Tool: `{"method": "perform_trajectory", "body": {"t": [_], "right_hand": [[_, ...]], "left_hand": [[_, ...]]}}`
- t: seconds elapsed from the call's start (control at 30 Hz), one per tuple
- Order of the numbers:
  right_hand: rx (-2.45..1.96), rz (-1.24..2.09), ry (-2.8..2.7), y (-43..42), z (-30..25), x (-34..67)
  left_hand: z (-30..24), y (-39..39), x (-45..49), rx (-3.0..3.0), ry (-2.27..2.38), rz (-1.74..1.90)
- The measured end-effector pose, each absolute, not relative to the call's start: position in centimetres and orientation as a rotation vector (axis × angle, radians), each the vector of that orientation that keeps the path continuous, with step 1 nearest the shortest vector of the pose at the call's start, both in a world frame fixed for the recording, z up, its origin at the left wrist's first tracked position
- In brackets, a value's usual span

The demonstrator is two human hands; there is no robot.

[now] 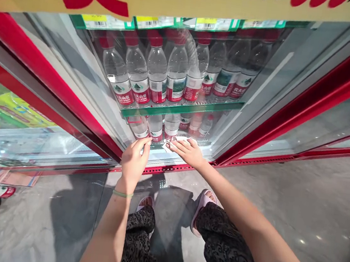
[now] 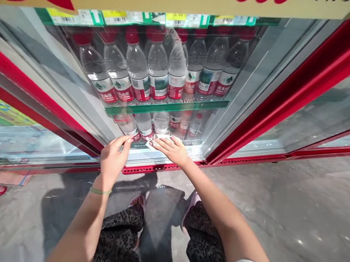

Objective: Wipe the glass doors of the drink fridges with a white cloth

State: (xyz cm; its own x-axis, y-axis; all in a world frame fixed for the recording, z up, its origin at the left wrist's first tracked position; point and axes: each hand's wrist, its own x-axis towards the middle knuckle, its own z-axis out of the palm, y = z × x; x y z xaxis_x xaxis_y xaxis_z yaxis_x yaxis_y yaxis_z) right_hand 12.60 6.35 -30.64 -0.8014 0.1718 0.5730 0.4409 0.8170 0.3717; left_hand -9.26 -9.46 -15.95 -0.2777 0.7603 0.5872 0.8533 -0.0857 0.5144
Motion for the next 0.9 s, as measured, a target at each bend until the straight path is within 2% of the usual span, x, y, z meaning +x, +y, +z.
{"method": "perform_trajectory", "body": {"t": [0.13,0.2,0.27,0.33,0.43,0.5,0.63,0.8,0.9], "right_hand": [[-0.369,-1.659,-1.963,5.8,-33.2,14.7],[-0.337,-1.945,-1.716,5.7,-34.6,15.8],[-0.354,-2.066,-1.577,5.9,-34.6,16.7],[-0.349,-1.920,-1.725,6.4,-33.2,17.1],[-0.431,-1.186,-2.206,7.3,-29.1,16.6],[-0.593,-0.849,-2.273,7.7,-26.5,15.5],[-0.821,-0.538,-2.163,7.0,-24.3,13.0],[-0.662,-0.495,-2.256,6.5,-23.8,13.3],[-0.831,-0.390,-1.995,7.6,-22.0,14.5]], "left_hand": [[-16.2,-8.5,-8.0,-1.877,-2.050,-1.251],[-16.4,-8.2,-7.6,-1.885,-2.041,-1.220],[-16.5,-8.0,-7.4,-1.876,-2.026,-1.202],[-16.6,-7.8,-7.3,-1.862,-2.011,-1.200],[-16.6,-7.7,-7.3,-1.837,-2.003,-1.215],[-16.5,-7.7,-7.3,-1.820,-1.993,-1.225],[-16.2,-7.7,-7.4,-1.756,-1.947,-1.264],[-15.3,-8.3,-8.0,-1.690,-1.886,-1.349],[-14.3,-8.5,-8.7,-1.639,-1.886,-1.383]]}}
